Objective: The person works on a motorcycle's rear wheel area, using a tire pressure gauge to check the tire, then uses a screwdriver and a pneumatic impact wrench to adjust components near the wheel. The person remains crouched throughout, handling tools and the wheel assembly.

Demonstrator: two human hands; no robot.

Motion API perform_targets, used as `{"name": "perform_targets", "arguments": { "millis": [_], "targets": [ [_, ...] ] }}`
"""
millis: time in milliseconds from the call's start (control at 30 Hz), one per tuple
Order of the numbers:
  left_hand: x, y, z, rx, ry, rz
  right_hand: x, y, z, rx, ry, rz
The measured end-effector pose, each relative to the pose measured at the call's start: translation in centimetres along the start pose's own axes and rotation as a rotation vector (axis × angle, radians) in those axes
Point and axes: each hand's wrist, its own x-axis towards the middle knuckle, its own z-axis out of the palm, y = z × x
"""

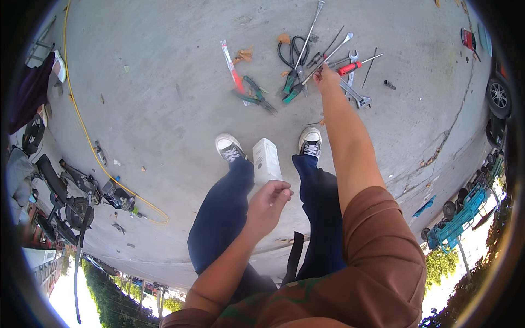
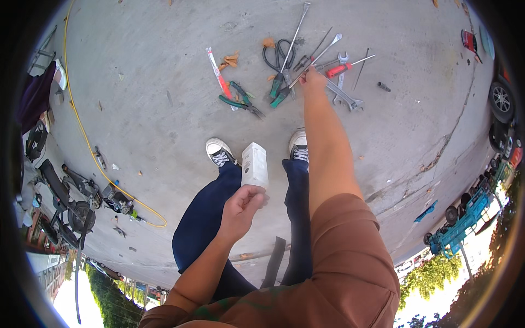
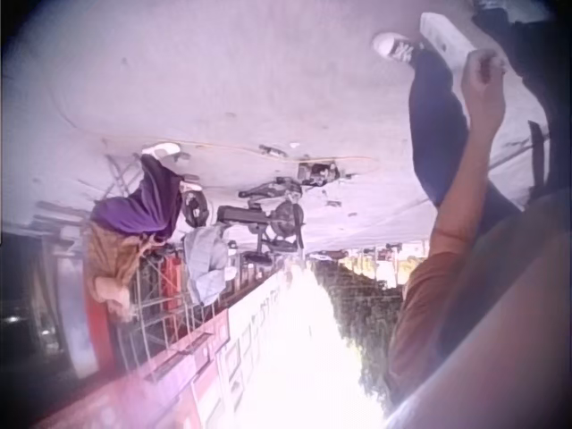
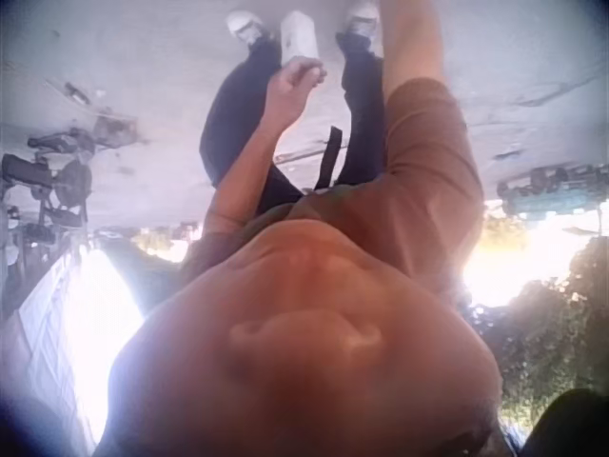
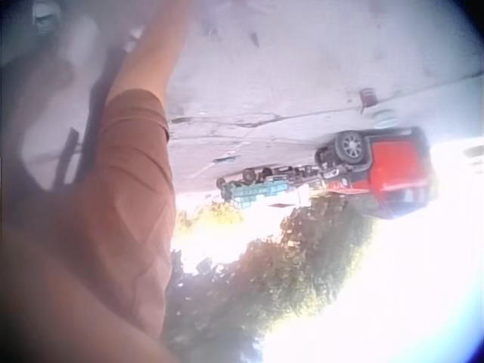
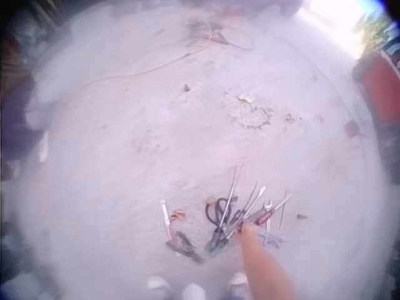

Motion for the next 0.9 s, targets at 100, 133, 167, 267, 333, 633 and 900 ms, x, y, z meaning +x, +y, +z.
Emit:
{"name": "perform_targets", "arguments": {
  "millis": [100, 133, 167, 267, 333, 633, 900],
  "targets": [
    [1.8, -1.5, -0.3, 0.074, 0.15, -0.079, -0.2, -0.2, -0.9, -0.042, 0.018, -0.064],
    [1.9, -1.9, 0.0, -0.005, 0.18, -0.089, -1.2, 0.0, -0.9, -0.088, 0.026, -0.11],
    [2.0, -2.2, 0.4, -0.033, 0.179, -0.073, -2.2, -0.2, -1.0, -0.131, 0.034, -0.157],
    [2.1, -2.8, 1.9, -0.112, 0.102, -0.035, -1.0, 0.3, -7.0, -0.488, 0.162, -0.37],
    [1.7, -3.8, 3.0, -0.082, 0.133, -0.025, -2.7, 0.1, -10.1, -0.638, 0.239, -0.484],
    [-6.1, -1.3, 3.0, 0.0, 0.116, 0.178, -23.2, -9.9, -19.9, -0.757, 0.13, -1.029],
    [-16.3, 9.6, 2.8, -0.587, -0.059, 0.249, -49.2, -12.8, -21.1, -0.861, -0.717, -1.662]
  ]
}}
